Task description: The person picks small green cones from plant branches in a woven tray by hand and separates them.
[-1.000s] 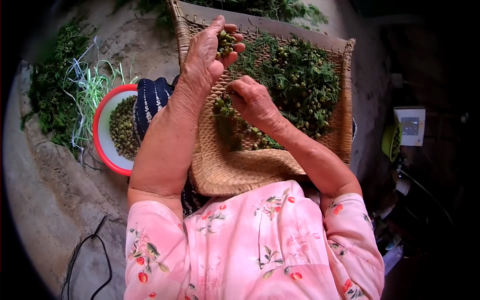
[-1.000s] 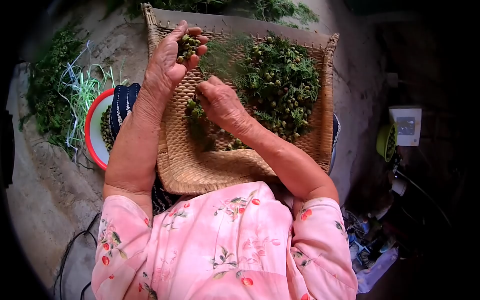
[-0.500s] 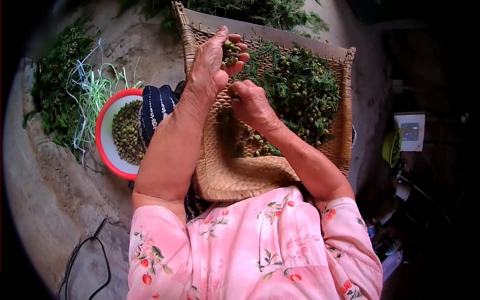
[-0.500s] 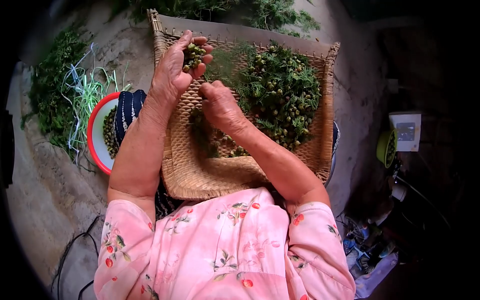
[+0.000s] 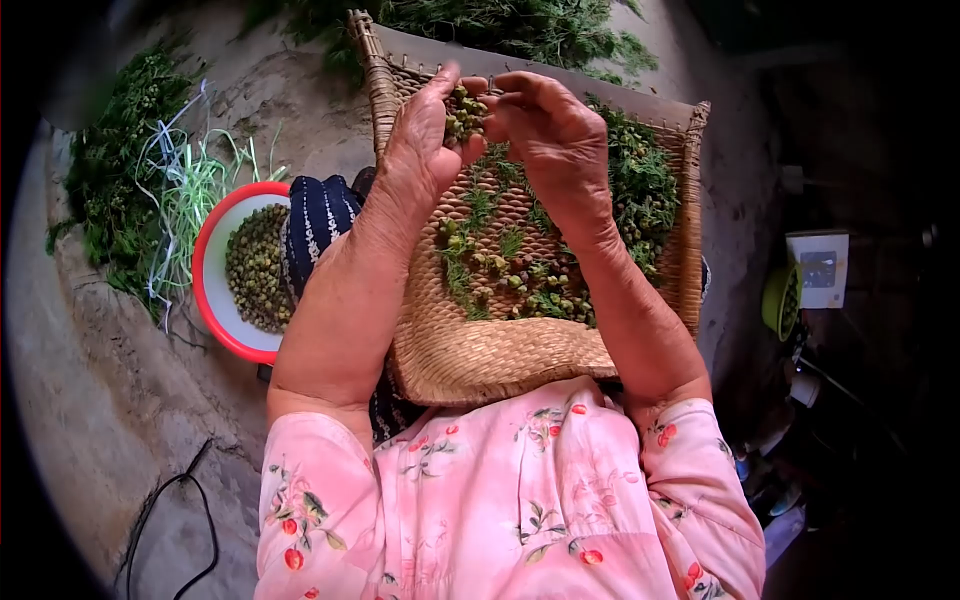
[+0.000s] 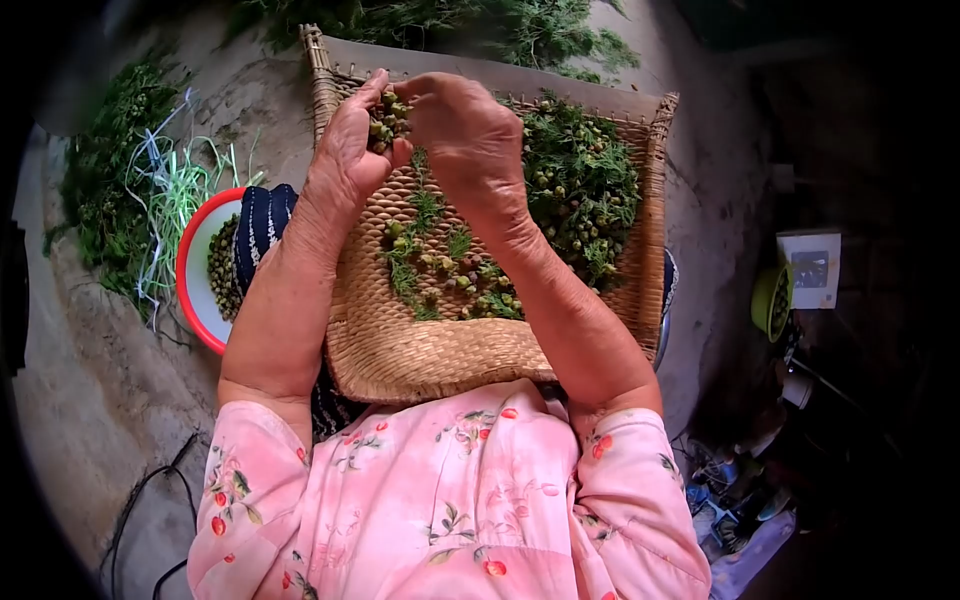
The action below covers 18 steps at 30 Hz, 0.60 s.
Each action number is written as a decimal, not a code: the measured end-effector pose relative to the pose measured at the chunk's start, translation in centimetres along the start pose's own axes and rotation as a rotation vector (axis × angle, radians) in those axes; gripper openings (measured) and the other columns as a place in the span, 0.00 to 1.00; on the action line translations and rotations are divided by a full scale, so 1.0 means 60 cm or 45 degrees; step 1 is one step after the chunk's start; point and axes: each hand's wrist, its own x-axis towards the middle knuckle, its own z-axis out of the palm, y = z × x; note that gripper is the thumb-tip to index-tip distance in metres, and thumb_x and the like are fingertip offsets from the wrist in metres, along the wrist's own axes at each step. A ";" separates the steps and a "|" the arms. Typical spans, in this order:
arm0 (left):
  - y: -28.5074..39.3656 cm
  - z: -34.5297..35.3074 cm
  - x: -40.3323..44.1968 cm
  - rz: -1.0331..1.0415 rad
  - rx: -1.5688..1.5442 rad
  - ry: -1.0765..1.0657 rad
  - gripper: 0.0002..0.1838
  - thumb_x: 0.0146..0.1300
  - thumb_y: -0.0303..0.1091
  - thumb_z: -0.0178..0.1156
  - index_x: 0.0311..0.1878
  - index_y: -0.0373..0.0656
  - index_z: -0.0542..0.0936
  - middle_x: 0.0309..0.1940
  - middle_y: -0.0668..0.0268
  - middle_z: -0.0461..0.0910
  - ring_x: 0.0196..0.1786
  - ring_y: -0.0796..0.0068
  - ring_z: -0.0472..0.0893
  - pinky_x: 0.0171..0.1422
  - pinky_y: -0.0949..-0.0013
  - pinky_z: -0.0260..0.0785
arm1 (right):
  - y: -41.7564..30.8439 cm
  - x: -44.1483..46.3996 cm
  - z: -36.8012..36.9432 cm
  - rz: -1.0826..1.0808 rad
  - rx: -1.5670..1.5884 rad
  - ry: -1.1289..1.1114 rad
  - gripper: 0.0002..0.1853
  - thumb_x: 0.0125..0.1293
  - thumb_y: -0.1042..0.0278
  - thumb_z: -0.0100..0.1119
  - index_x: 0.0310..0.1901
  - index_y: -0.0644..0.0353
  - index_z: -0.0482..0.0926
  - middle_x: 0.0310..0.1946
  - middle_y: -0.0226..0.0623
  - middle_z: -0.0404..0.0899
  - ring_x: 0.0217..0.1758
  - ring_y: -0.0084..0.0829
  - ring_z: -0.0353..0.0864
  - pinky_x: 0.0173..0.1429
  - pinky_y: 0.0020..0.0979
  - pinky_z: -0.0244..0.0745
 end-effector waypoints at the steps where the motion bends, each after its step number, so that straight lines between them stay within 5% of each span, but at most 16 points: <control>1: 0.001 -0.007 0.006 -0.002 -0.002 0.007 0.17 0.67 0.49 0.49 0.41 0.43 0.75 0.28 0.65 0.77 0.34 0.74 0.77 0.26 0.75 0.69 | 0.001 -0.006 -0.002 -0.014 -0.044 0.052 0.07 0.60 0.78 0.56 0.41 0.65 0.77 0.33 0.32 0.80 0.35 0.19 0.79 0.39 0.22 0.76; 3: -0.004 -0.021 0.023 0.019 -0.033 -0.137 0.14 0.66 0.46 0.50 0.41 0.46 0.76 0.35 0.64 0.80 0.34 0.76 0.78 0.24 0.80 0.67 | 0.014 -0.019 -0.009 0.134 0.021 0.061 0.06 0.59 0.78 0.57 0.38 0.64 0.77 0.32 0.34 0.80 0.34 0.22 0.79 0.40 0.24 0.76; 4: -0.004 -0.014 0.019 0.059 -0.048 -0.089 0.16 0.67 0.48 0.48 0.40 0.44 0.76 0.31 0.64 0.80 0.28 0.76 0.78 0.21 0.81 0.66 | 0.036 -0.029 -0.014 0.118 -0.181 -0.049 0.06 0.58 0.79 0.57 0.38 0.63 0.77 0.32 0.35 0.80 0.34 0.25 0.79 0.40 0.26 0.76; 9: -0.005 -0.019 0.026 0.100 -0.055 -0.132 0.17 0.68 0.47 0.48 0.41 0.42 0.76 0.33 0.63 0.80 0.29 0.75 0.79 0.21 0.80 0.68 | 0.102 -0.095 0.014 0.043 -0.706 -0.624 0.10 0.56 0.73 0.59 0.41 0.59 0.74 0.34 0.42 0.74 0.41 0.43 0.77 0.44 0.39 0.73; 15: -0.005 -0.015 0.021 0.125 -0.011 -0.113 0.17 0.68 0.47 0.48 0.41 0.44 0.77 0.32 0.63 0.81 0.30 0.75 0.80 0.22 0.79 0.69 | 0.100 -0.116 0.044 0.024 -0.920 -0.603 0.12 0.55 0.69 0.60 0.39 0.60 0.72 0.37 0.44 0.72 0.42 0.46 0.75 0.43 0.42 0.71; 18: -0.001 -0.012 0.015 0.109 0.009 -0.093 0.17 0.67 0.48 0.49 0.41 0.45 0.77 0.33 0.64 0.81 0.30 0.75 0.80 0.24 0.78 0.69 | 0.102 -0.099 0.023 -0.049 -0.760 -0.288 0.10 0.55 0.71 0.61 0.38 0.62 0.73 0.33 0.44 0.75 0.36 0.43 0.77 0.39 0.39 0.74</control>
